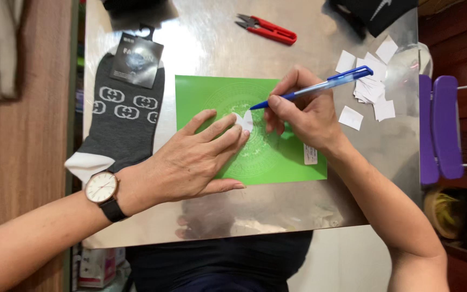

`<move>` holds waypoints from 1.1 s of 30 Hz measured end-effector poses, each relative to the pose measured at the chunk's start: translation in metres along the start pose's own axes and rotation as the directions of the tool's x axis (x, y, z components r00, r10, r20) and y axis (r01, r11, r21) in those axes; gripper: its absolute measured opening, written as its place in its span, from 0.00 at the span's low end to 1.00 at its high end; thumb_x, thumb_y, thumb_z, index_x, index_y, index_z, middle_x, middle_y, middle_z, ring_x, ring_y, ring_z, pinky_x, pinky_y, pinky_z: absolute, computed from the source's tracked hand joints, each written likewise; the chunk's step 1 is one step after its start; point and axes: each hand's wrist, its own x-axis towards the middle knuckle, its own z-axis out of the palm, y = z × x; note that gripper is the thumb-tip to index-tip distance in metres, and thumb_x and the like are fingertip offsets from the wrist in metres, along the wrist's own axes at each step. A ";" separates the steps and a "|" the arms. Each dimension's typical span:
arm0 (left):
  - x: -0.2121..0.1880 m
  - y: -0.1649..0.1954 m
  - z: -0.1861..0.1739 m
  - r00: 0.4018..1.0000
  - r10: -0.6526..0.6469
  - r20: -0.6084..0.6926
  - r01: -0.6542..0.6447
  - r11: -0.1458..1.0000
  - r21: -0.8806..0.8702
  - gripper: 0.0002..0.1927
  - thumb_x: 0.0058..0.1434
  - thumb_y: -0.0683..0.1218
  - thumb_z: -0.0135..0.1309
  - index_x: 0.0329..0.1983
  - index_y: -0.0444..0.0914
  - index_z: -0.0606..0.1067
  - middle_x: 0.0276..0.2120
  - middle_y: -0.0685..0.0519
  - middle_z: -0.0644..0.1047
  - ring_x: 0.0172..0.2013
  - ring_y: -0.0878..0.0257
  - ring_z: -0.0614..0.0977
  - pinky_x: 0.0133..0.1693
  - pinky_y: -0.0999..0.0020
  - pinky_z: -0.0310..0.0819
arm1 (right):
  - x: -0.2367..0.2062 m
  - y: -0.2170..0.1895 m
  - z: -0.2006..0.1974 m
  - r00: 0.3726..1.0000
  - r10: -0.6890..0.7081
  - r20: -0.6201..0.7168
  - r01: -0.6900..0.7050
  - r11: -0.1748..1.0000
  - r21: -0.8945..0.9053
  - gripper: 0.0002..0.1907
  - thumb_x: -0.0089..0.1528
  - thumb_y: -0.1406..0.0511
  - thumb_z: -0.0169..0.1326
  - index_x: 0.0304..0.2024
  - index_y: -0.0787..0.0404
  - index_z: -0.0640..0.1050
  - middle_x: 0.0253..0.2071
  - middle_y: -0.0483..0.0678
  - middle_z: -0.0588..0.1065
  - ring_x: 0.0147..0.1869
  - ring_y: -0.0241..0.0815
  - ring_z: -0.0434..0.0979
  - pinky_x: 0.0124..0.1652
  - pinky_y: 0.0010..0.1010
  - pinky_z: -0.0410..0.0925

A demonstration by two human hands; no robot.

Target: The person traces a leaf-shaped outline on a small white paper using a blue pen, then cuts the paper with red-handled pliers. They repeat the process with another paper piece, folding and trimming it into a small rectangular label.

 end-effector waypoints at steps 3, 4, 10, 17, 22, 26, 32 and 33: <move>-0.002 0.000 0.003 1.000 -0.023 -0.017 0.022 0.999 -0.040 0.41 0.67 0.68 0.44 0.61 0.25 0.68 0.54 0.43 0.69 0.63 0.51 0.65 0.66 0.50 0.54 | -0.003 0.003 0.004 1.000 -0.016 -0.026 0.014 0.997 -0.076 0.07 0.67 0.72 0.55 0.42 0.65 0.69 0.31 0.50 0.77 0.30 0.35 0.79 0.28 0.24 0.71; -0.002 -0.002 0.003 0.999 -0.030 -0.015 0.030 0.999 -0.044 0.41 0.67 0.67 0.44 0.62 0.25 0.68 0.54 0.43 0.69 0.63 0.52 0.65 0.66 0.51 0.54 | -0.004 0.004 0.006 0.999 -0.037 -0.037 0.033 0.995 -0.095 0.08 0.66 0.72 0.56 0.42 0.66 0.69 0.31 0.49 0.77 0.30 0.35 0.78 0.28 0.23 0.71; -0.003 -0.003 0.005 0.997 -0.061 -0.050 0.055 0.991 -0.124 0.41 0.66 0.66 0.46 0.62 0.25 0.70 0.58 0.43 0.68 0.64 0.53 0.65 0.66 0.52 0.53 | -0.012 0.009 0.009 0.972 -0.227 0.059 0.233 0.912 -0.338 0.10 0.63 0.75 0.59 0.39 0.65 0.69 0.32 0.52 0.76 0.29 0.35 0.73 0.31 0.24 0.68; -0.004 0.000 0.011 0.997 -0.068 -0.026 0.064 0.988 -0.137 0.39 0.65 0.67 0.48 0.54 0.25 0.76 0.59 0.45 0.68 0.64 0.52 0.65 0.67 0.51 0.53 | -0.015 0.008 0.009 0.974 -0.218 0.061 0.224 0.892 -0.393 0.12 0.62 0.76 0.60 0.39 0.66 0.68 0.30 0.53 0.76 0.31 0.36 0.74 0.29 0.24 0.67; -0.003 0.000 0.011 0.997 -0.070 -0.013 0.067 0.985 -0.156 0.39 0.64 0.67 0.49 0.54 0.25 0.75 0.59 0.44 0.67 0.64 0.52 0.64 0.67 0.51 0.52 | -0.015 0.008 0.010 0.977 -0.204 0.060 0.212 0.901 -0.379 0.12 0.63 0.75 0.60 0.39 0.66 0.69 0.31 0.54 0.76 0.31 0.36 0.74 0.29 0.24 0.67; -0.003 0.000 0.011 0.997 -0.070 -0.013 0.067 0.985 -0.156 0.39 0.63 0.67 0.50 0.54 0.25 0.75 0.59 0.45 0.67 0.64 0.52 0.64 0.67 0.51 0.52 | -0.014 0.008 0.010 0.975 -0.210 0.069 0.220 0.890 -0.400 0.12 0.63 0.75 0.61 0.39 0.66 0.69 0.31 0.53 0.76 0.31 0.35 0.75 0.29 0.24 0.67; -0.003 0.000 0.010 0.998 -0.068 -0.010 0.066 0.987 -0.148 0.39 0.63 0.66 0.50 0.55 0.25 0.75 0.59 0.45 0.67 0.64 0.51 0.64 0.66 0.51 0.52 | -0.015 0.008 0.010 0.981 -0.184 0.064 0.194 0.896 -0.400 0.11 0.63 0.75 0.61 0.38 0.66 0.69 0.31 0.53 0.77 0.30 0.35 0.74 0.31 0.26 0.67; -0.003 -0.001 0.010 0.998 -0.067 -0.007 0.065 0.986 -0.151 0.39 0.63 0.66 0.50 0.55 0.25 0.75 0.59 0.45 0.67 0.64 0.51 0.64 0.66 0.51 0.52 | -0.014 0.008 0.010 0.981 -0.183 0.063 0.193 0.890 -0.412 0.11 0.62 0.75 0.61 0.38 0.66 0.69 0.31 0.53 0.77 0.30 0.35 0.73 0.31 0.26 0.67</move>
